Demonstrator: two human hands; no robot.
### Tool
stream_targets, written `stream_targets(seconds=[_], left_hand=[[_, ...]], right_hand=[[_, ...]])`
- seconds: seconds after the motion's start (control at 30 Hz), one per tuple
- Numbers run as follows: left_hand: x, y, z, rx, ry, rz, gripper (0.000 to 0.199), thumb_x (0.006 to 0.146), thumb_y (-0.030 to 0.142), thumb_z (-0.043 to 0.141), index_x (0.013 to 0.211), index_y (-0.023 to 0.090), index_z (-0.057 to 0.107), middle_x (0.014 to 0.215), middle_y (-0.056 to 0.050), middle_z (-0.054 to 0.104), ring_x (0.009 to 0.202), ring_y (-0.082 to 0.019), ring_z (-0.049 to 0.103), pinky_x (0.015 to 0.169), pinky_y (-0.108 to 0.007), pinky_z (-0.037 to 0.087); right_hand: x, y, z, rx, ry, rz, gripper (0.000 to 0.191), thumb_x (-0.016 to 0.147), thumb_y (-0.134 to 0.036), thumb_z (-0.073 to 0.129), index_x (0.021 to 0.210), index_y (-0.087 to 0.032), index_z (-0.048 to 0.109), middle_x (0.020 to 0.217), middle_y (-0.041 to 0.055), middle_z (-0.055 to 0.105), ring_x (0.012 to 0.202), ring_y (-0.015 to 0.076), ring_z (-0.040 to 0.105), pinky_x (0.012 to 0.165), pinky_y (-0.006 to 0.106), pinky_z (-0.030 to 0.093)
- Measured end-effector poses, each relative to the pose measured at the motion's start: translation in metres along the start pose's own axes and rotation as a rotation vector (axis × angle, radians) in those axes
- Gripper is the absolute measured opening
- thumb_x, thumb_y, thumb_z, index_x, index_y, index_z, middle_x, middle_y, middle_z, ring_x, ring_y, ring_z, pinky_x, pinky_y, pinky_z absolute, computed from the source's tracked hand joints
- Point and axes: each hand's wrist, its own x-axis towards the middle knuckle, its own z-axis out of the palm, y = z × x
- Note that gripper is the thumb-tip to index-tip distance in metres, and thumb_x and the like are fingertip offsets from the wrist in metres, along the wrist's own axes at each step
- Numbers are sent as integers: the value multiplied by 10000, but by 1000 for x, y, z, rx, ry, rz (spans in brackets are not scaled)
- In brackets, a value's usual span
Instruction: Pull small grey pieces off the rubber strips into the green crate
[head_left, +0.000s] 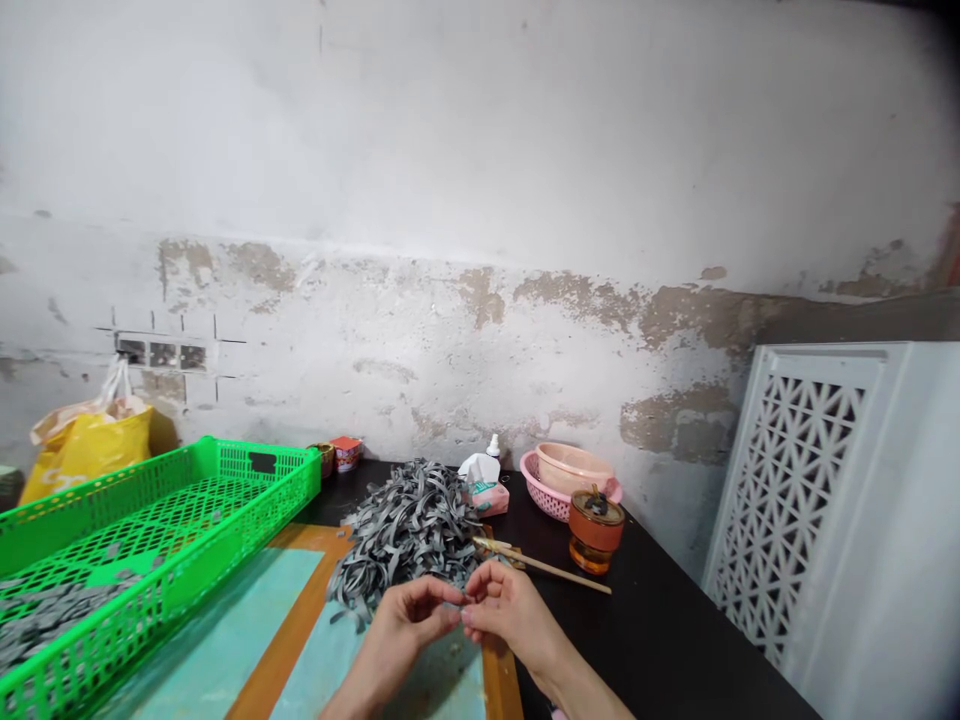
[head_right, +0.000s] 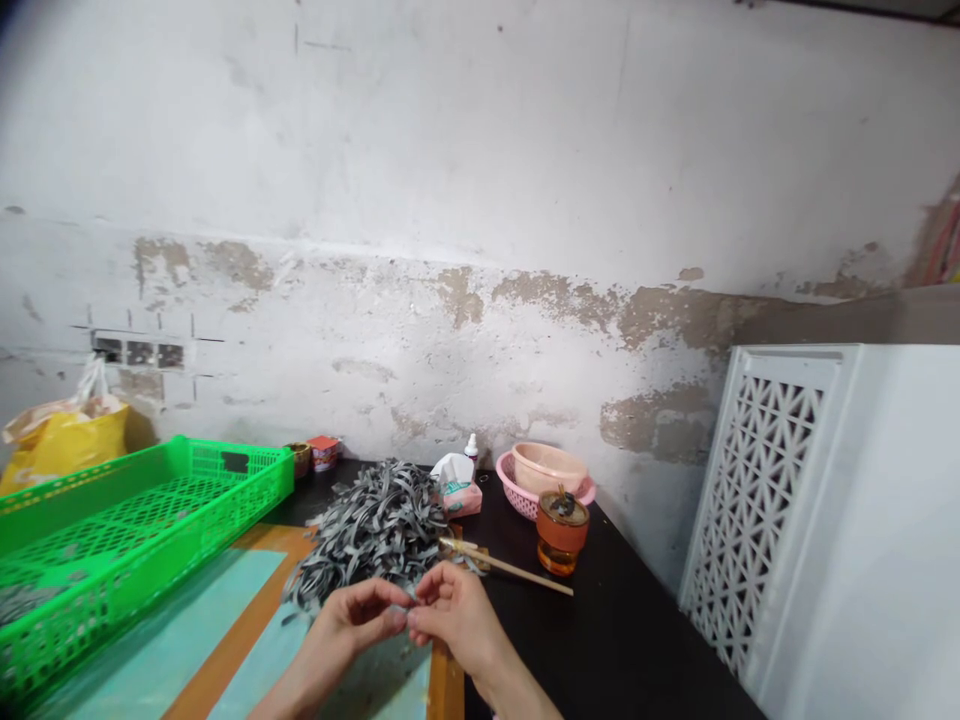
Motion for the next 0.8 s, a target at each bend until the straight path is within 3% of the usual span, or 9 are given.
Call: stream_targets(seconds=[0.3, 0.5, 0.7, 0.8], left_hand=[[1, -8, -1, 88, 25, 66, 278, 644, 379, 790, 698, 121, 702, 654, -67, 721, 631, -182, 629, 634, -273, 445], [2, -9, -4, 113, 39, 71, 332, 588, 396, 822, 774, 131, 751, 752, -70, 712, 700, -209, 628, 674, -298, 459], [-1, -2, -3, 235, 23, 201, 196, 686, 361, 765, 741, 173, 779, 807, -84, 696, 808, -235, 623, 760, -323, 451], [-1, 0, -2, 200, 34, 218, 190, 666, 374, 777, 732, 196, 782, 827, -74, 665, 835, -238, 616, 781, -331, 452]], right_hand=[[1, 5, 0, -16, -3, 5, 369, 537, -236, 812, 789, -157, 553, 618, -44, 626, 506, 109, 595, 520, 233, 449], [0, 0, -2, -11, 7, 11, 362, 566, -216, 779, 823, -169, 529, 584, -63, 607, 482, 95, 560, 501, 217, 417], [-4, -8, -1, 65, -27, 19, 358, 573, -200, 777, 839, -168, 540, 634, -44, 627, 516, 100, 572, 531, 223, 415], [-7, -10, 3, 109, -36, 2, 358, 587, -183, 772, 847, -168, 526, 649, -40, 635, 517, 92, 570, 530, 215, 404]])
